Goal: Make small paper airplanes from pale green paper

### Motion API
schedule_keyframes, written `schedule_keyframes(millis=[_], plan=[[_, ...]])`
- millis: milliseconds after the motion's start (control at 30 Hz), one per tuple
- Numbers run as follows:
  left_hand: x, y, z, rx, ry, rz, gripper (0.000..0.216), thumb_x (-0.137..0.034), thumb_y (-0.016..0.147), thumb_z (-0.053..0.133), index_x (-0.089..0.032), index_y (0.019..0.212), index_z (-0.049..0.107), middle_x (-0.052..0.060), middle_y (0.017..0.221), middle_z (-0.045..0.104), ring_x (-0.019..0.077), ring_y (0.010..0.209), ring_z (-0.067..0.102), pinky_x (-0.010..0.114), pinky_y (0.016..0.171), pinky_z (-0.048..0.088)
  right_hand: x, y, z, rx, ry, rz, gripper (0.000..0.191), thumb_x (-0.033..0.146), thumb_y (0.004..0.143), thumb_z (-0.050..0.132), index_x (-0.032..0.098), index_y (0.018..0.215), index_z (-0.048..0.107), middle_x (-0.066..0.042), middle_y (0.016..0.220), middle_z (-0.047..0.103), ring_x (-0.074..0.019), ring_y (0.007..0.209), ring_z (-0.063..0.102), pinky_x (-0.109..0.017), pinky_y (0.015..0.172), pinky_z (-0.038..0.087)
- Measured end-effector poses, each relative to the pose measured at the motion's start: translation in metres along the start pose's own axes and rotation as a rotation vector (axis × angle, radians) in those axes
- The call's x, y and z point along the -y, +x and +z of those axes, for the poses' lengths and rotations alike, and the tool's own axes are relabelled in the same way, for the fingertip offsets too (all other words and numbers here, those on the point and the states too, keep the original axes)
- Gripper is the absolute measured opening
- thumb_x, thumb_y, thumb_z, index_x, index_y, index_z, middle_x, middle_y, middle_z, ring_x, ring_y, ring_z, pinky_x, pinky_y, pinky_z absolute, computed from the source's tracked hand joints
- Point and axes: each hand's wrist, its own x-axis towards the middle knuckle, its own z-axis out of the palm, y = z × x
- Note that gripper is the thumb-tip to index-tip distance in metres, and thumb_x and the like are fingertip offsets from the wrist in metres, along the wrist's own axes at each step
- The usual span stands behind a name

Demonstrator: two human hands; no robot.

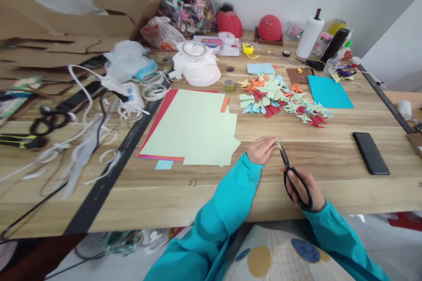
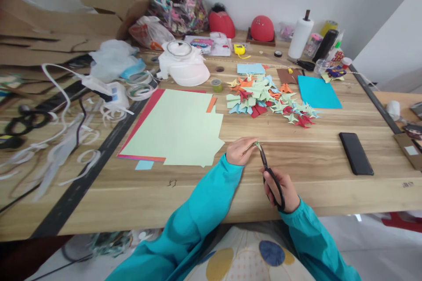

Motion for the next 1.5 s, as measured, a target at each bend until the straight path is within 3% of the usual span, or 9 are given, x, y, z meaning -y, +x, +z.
schedule_keyframes(millis=[733, 1500], plan=[[0.0019, 0.0005, 0.0006, -0.072, 0.015, 0.120, 0.026, -0.010, 0.079, 0.057, -0.011, 0.105, 0.058, 0.011, 0.088, 0.069, 0.0167, 0.082, 0.065, 0.030, 0.076, 0.055, -0.0019, 0.0021, -0.0021, -0.003, 0.039, 0.043, 0.057, 0.058, 0.075, 0.052, 0.012, 0.108, 0.053, 0.008, 0.044, 0.043, -0.0040, 0.026, 0.033, -0.015, 0.023, 0.025], [0.0013, -0.0004, -0.0006, -0.036, 0.013, 0.083, 0.025, -0.014, 0.083, 0.052, -0.015, 0.107, 0.057, 0.008, 0.091, 0.069, 0.0165, 0.085, 0.065, 0.031, 0.076, 0.056, 0.0030, -0.0020, 0.0006, -0.019, -0.023, 0.062, 0.059, 0.062, 0.076, 0.048, 0.012, 0.107, 0.053, 0.008, 0.045, 0.042, -0.0038, 0.026, 0.033, -0.014, 0.024, 0.025]])
